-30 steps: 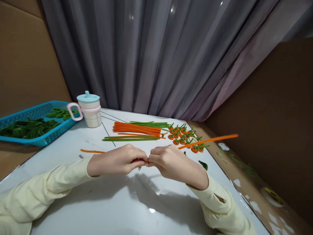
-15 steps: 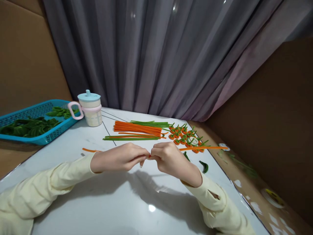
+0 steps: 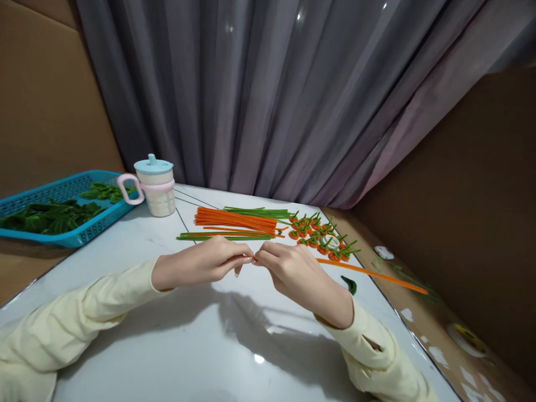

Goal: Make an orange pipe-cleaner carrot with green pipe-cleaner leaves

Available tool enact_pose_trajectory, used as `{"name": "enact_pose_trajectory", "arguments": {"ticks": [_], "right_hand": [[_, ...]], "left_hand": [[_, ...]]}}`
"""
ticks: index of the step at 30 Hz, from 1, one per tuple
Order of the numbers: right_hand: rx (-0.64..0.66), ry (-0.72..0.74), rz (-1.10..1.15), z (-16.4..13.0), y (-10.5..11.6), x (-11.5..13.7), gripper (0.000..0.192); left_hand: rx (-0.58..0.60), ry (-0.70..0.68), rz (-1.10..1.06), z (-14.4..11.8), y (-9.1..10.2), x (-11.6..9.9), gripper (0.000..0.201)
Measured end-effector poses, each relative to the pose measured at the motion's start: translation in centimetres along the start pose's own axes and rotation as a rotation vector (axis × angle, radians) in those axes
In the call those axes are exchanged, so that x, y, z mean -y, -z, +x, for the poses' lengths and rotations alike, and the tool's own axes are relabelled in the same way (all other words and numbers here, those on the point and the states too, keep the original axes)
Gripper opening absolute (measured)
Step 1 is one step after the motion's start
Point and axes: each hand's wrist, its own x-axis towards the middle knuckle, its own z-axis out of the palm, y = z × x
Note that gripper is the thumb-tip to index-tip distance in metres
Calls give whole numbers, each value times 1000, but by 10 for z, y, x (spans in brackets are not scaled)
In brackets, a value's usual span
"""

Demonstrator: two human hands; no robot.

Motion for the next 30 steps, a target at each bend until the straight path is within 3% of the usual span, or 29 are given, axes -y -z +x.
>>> {"name": "enact_pose_trajectory", "arguments": {"ticks": [9, 17, 30], "right_hand": [[-320, 155, -87, 1, -6, -2, 28], [-8, -8, 2, 1, -4, -5, 21], [-4, 47, -58, 4, -10, -4, 17]], "left_hand": [[10, 49, -92, 0, 7, -9, 26], [4, 52, 9, -1, 0, -3, 20], [43, -10, 168, -4, -5, -1, 25]]}}
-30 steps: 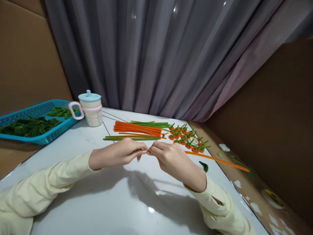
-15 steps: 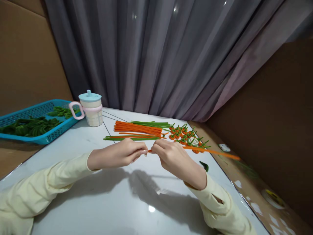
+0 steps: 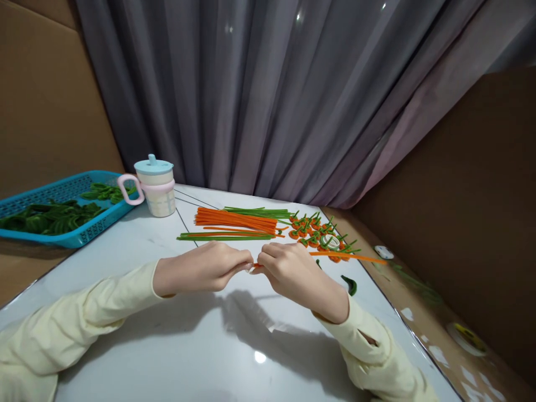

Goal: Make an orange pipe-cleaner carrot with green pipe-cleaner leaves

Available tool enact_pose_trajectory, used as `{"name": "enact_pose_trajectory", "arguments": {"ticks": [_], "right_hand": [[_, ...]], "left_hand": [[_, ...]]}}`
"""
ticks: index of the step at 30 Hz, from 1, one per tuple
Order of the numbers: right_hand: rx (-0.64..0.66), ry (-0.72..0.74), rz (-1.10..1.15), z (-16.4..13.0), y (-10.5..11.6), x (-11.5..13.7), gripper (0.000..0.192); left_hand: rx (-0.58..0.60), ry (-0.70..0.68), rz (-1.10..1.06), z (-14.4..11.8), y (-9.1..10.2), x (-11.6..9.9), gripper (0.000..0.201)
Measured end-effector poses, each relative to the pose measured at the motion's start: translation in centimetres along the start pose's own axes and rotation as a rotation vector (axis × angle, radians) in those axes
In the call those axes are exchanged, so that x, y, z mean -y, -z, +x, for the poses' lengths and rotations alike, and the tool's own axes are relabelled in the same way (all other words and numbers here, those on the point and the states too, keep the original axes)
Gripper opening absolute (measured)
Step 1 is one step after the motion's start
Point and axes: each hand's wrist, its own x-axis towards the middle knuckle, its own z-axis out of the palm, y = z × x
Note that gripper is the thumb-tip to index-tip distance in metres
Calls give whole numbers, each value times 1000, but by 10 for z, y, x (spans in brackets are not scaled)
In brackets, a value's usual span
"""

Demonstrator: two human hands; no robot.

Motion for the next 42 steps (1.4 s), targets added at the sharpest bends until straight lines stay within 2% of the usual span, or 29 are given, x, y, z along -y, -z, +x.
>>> {"name": "enact_pose_trajectory", "arguments": {"ticks": [3, 11, 15, 19, 30, 37, 42], "right_hand": [[-13, 22, 12, 1, -1, -1, 18], [-169, 26, 58, 0, -4, 2, 23], [-90, 45, 141, 0, -1, -2, 19], [-15, -2, 235, 0, 2, -6, 13], [-32, 45, 153, 0, 2, -5, 26], [33, 67, 87, 0, 4, -4, 30], [121, 52, -14, -3, 10, -13, 22]], "left_hand": [[6, -37, 39, -1, -2, 2, 23], [-53, -123, 182, -2, -1, 5, 26], [-33, -159, 230, -2, 1, 5, 29], [-32, -149, 253, -3, 3, 4, 28], [137, -34, 225, -3, 10, 1, 28], [107, -33, 205, -3, 8, 0, 18], [72, 23, 143, -2, 8, 2, 29]]}}
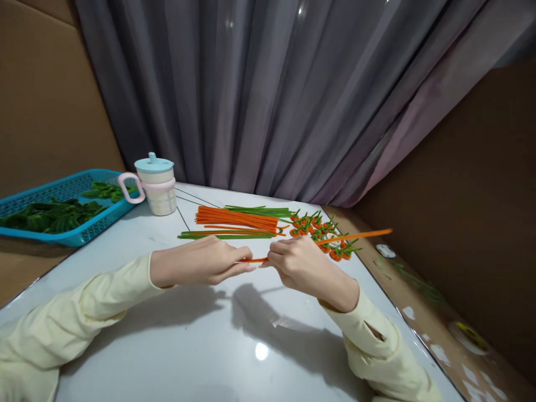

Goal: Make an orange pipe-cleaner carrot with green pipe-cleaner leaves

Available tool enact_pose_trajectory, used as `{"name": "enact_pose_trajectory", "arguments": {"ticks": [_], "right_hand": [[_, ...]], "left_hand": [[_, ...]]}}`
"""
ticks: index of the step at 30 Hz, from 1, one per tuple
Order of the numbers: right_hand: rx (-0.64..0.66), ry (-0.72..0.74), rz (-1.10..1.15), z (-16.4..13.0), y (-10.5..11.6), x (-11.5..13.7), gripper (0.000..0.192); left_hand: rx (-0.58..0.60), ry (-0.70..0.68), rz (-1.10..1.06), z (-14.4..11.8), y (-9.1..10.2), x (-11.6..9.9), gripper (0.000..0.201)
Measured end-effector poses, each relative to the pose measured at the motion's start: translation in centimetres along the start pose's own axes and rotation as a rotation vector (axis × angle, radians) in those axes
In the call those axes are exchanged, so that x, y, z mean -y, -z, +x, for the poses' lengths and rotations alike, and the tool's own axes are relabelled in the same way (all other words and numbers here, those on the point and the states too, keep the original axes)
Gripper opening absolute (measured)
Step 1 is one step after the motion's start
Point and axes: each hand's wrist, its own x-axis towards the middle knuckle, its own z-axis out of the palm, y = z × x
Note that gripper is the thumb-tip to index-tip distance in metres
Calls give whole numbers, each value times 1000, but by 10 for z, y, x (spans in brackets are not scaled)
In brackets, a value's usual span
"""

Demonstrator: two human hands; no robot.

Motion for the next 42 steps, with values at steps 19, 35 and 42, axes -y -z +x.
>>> {"name": "enact_pose_trajectory", "arguments": {"ticks": [19, 35, 42], "right_hand": [[-511, -437, -403, -39, -12, -127, 31], [124, -786, -65, -58, -81, -55, 53], [270, -627, 142, -46, -99, -33, 18]], "left_hand": [[135, 116, -190, -4, 16, 54, 28], [199, 117, -400, 9, -11, 34, 30], [122, 306, -857, 13, -44, 29, 22]]}}
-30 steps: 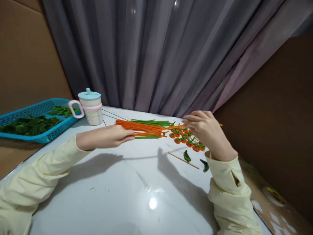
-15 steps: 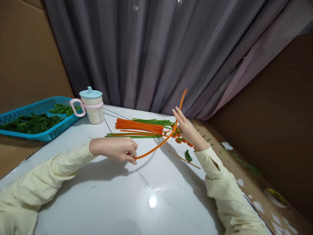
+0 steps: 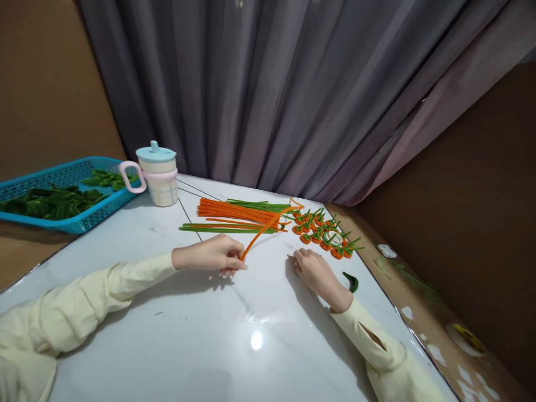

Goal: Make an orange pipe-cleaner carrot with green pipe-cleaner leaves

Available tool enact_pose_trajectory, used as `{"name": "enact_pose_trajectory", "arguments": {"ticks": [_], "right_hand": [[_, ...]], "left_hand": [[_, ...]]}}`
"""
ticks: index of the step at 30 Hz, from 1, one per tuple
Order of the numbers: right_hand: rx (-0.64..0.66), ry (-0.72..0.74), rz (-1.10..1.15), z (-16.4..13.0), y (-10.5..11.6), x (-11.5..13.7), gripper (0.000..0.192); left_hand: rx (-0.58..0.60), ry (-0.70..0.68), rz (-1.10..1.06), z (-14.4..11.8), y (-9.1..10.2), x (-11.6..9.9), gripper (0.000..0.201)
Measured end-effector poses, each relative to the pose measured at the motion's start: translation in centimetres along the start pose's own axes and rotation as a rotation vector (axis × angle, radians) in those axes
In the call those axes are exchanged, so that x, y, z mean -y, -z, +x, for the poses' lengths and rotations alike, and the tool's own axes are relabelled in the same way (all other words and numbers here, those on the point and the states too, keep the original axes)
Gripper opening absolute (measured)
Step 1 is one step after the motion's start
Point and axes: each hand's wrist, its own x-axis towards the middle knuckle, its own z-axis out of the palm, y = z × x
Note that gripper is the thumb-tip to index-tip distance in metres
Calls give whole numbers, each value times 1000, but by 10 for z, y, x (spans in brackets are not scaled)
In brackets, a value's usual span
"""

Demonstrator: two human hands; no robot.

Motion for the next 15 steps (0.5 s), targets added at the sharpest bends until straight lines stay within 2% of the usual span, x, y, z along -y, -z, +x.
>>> {"name": "enact_pose_trajectory", "arguments": {"ticks": [4, 7, 10, 13, 15], "right_hand": [[-10, 122, 123, 11, -3, 19, 20], [7, 323, 394, 14, -1, 41, 21], [216, 418, 828, 14, -3, 62, 17], [456, 320, 1152, 17, -9, 74, 28], [535, 250, 1288, 19, -12, 77, 41]], "left_hand": [[-34, 32, -360, -5, -17, 23, 23], [-123, 13, -476, -10, -23, 36, 25], [-219, 16, -436, -11, -25, 46, 24], [-257, -9, -358, -9, -28, 52, 19], [-242, -28, -348, -8, -30, 54, 17]]}}
